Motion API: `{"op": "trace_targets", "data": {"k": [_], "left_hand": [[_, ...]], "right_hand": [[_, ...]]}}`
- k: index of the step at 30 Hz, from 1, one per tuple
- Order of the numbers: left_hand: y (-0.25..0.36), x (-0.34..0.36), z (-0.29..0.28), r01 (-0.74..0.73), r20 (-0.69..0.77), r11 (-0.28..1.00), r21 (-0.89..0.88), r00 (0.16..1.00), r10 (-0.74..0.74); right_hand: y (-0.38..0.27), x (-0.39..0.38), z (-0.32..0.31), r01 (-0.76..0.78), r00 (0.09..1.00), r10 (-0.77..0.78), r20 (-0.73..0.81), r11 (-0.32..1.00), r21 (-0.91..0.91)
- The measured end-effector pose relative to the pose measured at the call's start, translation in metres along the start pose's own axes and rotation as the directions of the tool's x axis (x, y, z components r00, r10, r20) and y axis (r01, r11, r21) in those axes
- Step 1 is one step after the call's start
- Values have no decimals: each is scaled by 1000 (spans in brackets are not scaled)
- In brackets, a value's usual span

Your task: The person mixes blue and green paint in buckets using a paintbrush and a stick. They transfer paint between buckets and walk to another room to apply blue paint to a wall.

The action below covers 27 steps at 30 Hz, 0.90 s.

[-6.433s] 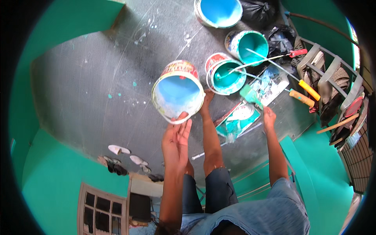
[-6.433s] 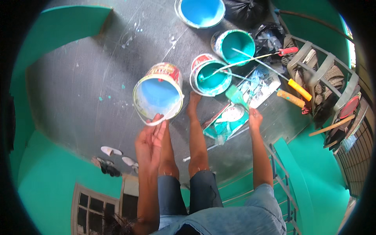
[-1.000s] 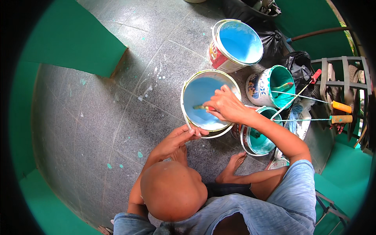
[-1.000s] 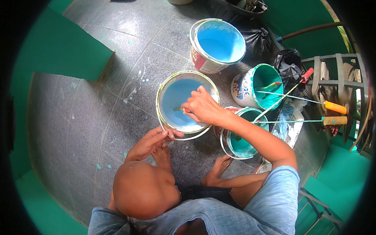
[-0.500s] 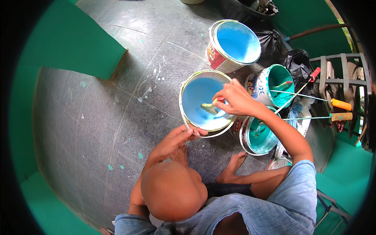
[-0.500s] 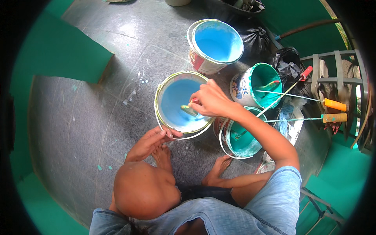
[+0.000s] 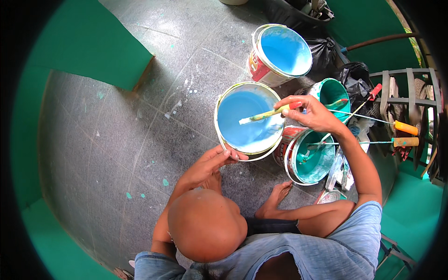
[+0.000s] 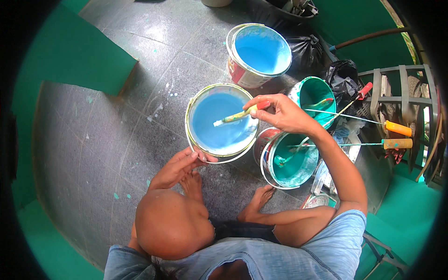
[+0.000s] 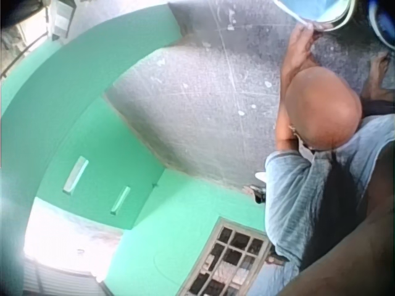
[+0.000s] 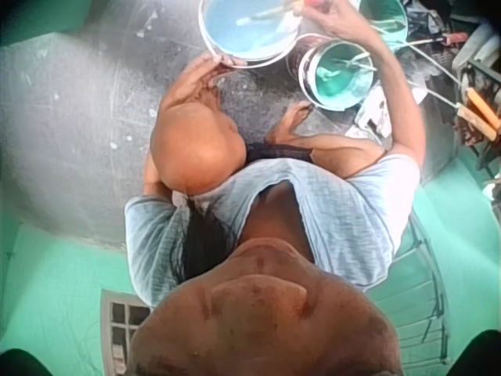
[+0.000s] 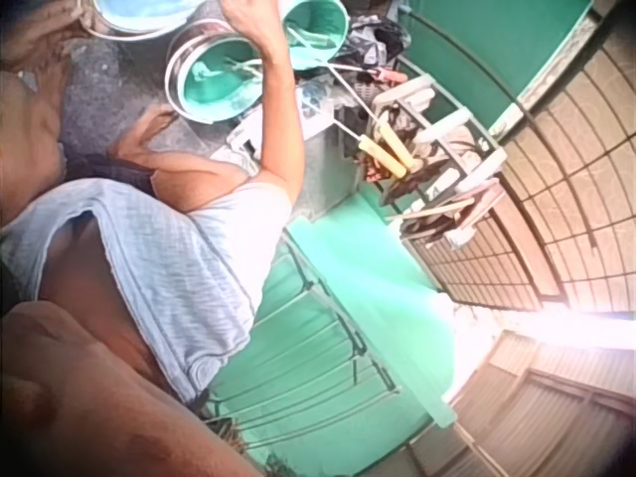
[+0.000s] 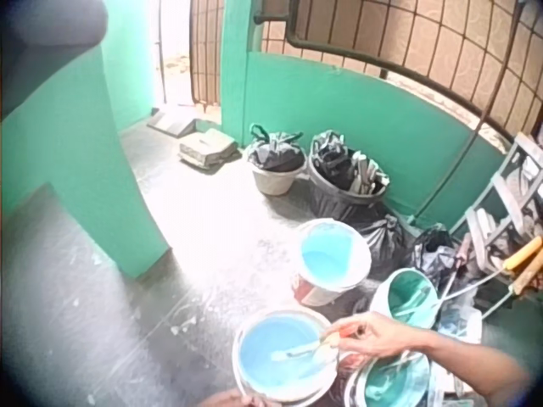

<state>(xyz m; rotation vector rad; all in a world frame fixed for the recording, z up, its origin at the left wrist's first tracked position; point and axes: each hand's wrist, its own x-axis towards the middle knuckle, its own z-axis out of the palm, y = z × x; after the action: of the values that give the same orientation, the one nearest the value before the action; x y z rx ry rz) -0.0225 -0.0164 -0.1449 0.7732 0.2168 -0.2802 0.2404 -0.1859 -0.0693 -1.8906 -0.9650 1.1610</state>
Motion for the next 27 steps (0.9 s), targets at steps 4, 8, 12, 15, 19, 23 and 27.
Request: {"op": "trace_targets", "data": {"k": [4,8,12,15,19,23,27], "left_hand": [[1,0,2,3,-3,1000,1,1000,-3],[-1,0,1,-10,-9,1000,-5,1000,10],[-5,0,0,-36,-32,999,-11,999,36],[-4,0,1,-43,-46,999,13,998,44],[-1,0,4,-39,-63,999,5,997,39],[-1,1,3,-47,-60,998,40,997,49],[0,0,2,-54,-59,997,49,997,57]], "right_hand": [[9,-4,9,242,953,-296,-59,867,-436],[-5,-1,15,166,983,-185,2,880,-445],[-11,2,19,239,971,-203,127,843,-482],[-11,11,18,290,954,-197,224,793,-535],[-18,46,23,236,952,-74,297,795,-558],[-18,78,42,216,955,-61,289,810,-544],[-18,86,55,193,960,-60,275,850,-490]]}}
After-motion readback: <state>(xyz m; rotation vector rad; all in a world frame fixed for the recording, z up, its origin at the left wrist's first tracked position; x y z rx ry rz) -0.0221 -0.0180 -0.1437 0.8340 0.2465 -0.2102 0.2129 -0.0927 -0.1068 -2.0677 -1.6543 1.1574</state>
